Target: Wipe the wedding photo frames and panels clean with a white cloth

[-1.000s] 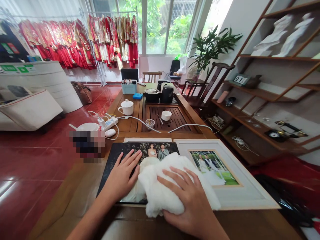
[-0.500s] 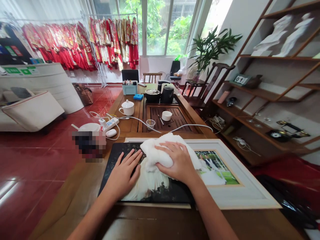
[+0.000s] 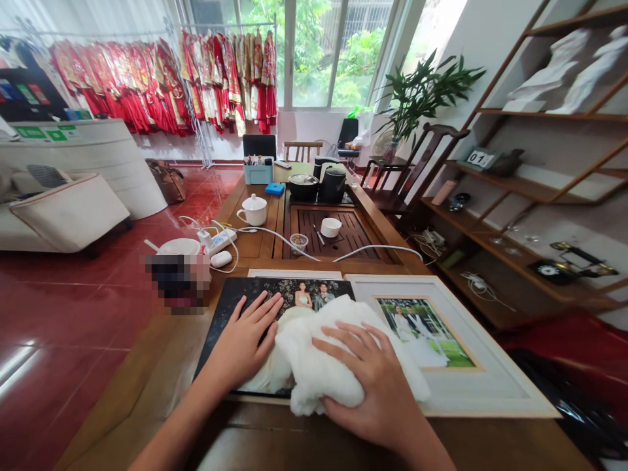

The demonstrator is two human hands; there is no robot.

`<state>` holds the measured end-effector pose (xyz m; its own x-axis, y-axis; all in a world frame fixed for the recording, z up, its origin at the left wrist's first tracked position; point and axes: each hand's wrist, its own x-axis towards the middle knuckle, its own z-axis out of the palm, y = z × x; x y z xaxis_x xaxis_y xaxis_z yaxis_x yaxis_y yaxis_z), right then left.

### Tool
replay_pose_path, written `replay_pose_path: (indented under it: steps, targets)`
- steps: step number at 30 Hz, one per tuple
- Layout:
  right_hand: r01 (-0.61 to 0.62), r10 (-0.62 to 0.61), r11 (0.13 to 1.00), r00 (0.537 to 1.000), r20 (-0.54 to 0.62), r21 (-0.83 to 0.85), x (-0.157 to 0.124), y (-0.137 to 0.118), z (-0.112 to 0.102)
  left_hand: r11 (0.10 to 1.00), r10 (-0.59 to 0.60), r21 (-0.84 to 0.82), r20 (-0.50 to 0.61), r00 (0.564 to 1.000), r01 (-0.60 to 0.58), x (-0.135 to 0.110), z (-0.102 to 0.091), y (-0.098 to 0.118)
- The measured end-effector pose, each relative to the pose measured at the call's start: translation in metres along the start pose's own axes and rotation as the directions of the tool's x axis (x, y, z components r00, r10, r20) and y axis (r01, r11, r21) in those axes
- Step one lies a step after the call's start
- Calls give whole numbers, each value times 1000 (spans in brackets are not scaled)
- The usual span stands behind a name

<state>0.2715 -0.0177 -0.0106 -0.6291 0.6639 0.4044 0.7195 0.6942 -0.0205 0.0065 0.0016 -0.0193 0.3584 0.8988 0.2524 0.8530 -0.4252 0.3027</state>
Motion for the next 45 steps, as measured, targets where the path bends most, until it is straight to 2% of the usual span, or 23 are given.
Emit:
replay_pose_path:
  steps: [9,13,16,24,29,33,36,38,41,45]
  targets:
    - [-101,102,995,992,-74,24,63,41,20,1000,-1,3,5,1000,1,0,0,1]
    - [-118,119,993,989,-87,24,70,45,23,1000,-10,10,-3,1000,10,0,0,2]
    - [-112,114,993,990,-79,24,57,37,19,1000,-18,13,-15,1000,18,0,0,2]
    - [-48,48,999,998,-35,-11,-4,-2,-2,1000,-21,17,-5,1000,22,0,2,0]
    - [34,-34,999,999,7,-14,-21,-10,-18,1000,-15,12,-4,1000,15,0,1,0]
    - [24,-21,999,996,-88,30,-30,6,-30,1000,-4,7,-2,1000,4,0,-1,1]
    - [-43,49,998,981,-188,39,-39,29,-37,1000,1,23,-6,1000,-1,0,-1,1]
    - [-113,105,993,971,-216,-24,-46,47,-40,999,6,35,-14,1000,-5,-1,-1,1]
    - [-236,193,948,959,-206,-214,-55,73,-38,999,13,54,-42,999,-11,-1,1,1]
    - [-326,307,870,945,-111,-371,-65,100,-17,995,47,90,-115,992,-36,-3,1,5]
